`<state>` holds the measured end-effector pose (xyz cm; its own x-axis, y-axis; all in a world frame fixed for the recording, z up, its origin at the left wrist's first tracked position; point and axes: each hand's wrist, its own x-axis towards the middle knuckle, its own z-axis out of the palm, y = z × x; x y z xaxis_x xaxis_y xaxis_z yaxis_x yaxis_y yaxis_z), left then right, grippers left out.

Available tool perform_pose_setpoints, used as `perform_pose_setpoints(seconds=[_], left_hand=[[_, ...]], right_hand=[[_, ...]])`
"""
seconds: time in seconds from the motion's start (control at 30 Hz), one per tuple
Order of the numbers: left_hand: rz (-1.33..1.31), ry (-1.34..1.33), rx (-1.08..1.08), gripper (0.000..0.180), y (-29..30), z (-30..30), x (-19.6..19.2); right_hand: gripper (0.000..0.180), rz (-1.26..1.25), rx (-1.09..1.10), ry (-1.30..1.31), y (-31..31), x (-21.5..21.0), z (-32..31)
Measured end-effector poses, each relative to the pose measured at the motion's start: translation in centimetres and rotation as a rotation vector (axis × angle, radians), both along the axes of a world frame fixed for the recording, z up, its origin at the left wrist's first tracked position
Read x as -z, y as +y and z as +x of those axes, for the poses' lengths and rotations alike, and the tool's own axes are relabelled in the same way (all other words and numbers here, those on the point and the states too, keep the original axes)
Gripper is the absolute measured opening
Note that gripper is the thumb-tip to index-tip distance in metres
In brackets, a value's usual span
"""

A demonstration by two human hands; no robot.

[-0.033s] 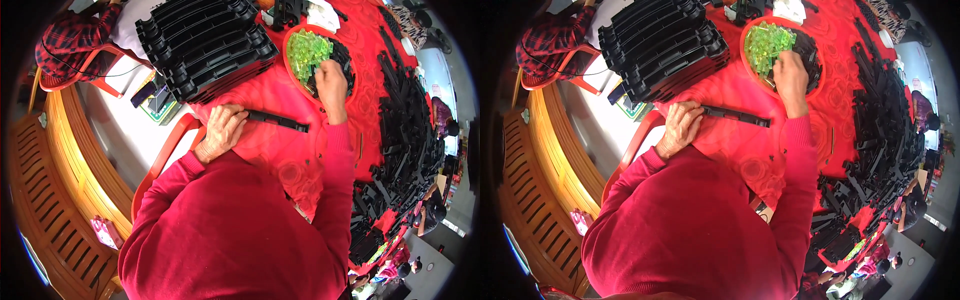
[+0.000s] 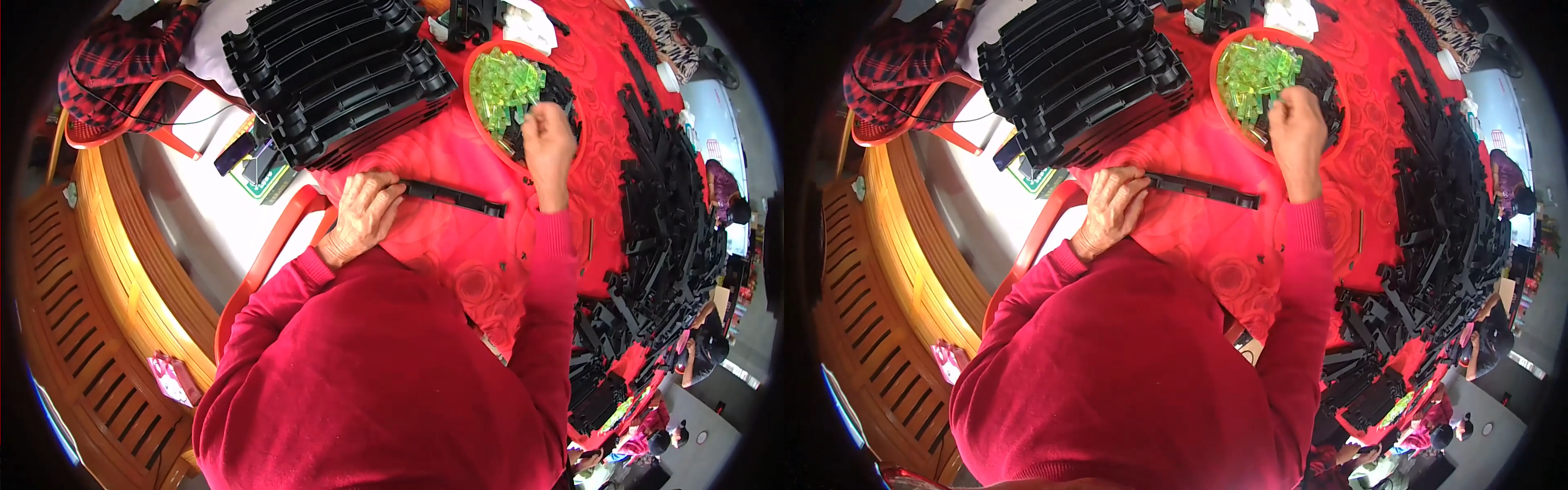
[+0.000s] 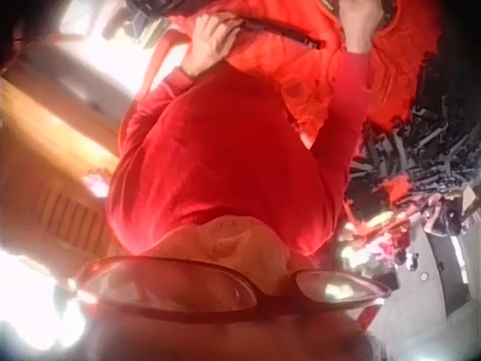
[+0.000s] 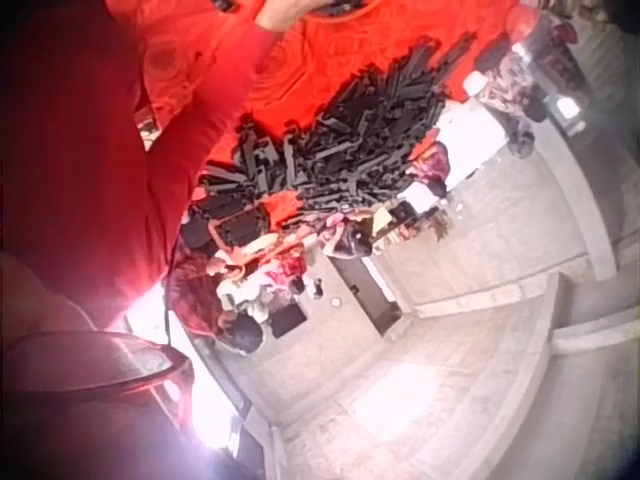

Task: The person assembles plastic parts by fitting small components from a bowl into plastic pieces by hand, then stacks the assembled items.

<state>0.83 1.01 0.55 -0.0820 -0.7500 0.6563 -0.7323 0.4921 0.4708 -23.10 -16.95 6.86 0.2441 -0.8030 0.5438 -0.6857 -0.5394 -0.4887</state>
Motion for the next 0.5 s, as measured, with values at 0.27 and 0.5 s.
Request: perform_pose_setpoints(seconds=[0.27, 0.5], left_hand=[[-0.008, -0.090, 0.029, 0.034, 0.5, -0.5, 0.1], [0.163, -0.185, 0.043, 0.039, -0.4, -1.6, 0.6]], right_hand=[[0.011, 0.449, -0.063, -0.704, 11.8, 1.5, 0.6], [0.018, 0.153, 0.159, -0.483, 14.8, 6.6, 3.7]])
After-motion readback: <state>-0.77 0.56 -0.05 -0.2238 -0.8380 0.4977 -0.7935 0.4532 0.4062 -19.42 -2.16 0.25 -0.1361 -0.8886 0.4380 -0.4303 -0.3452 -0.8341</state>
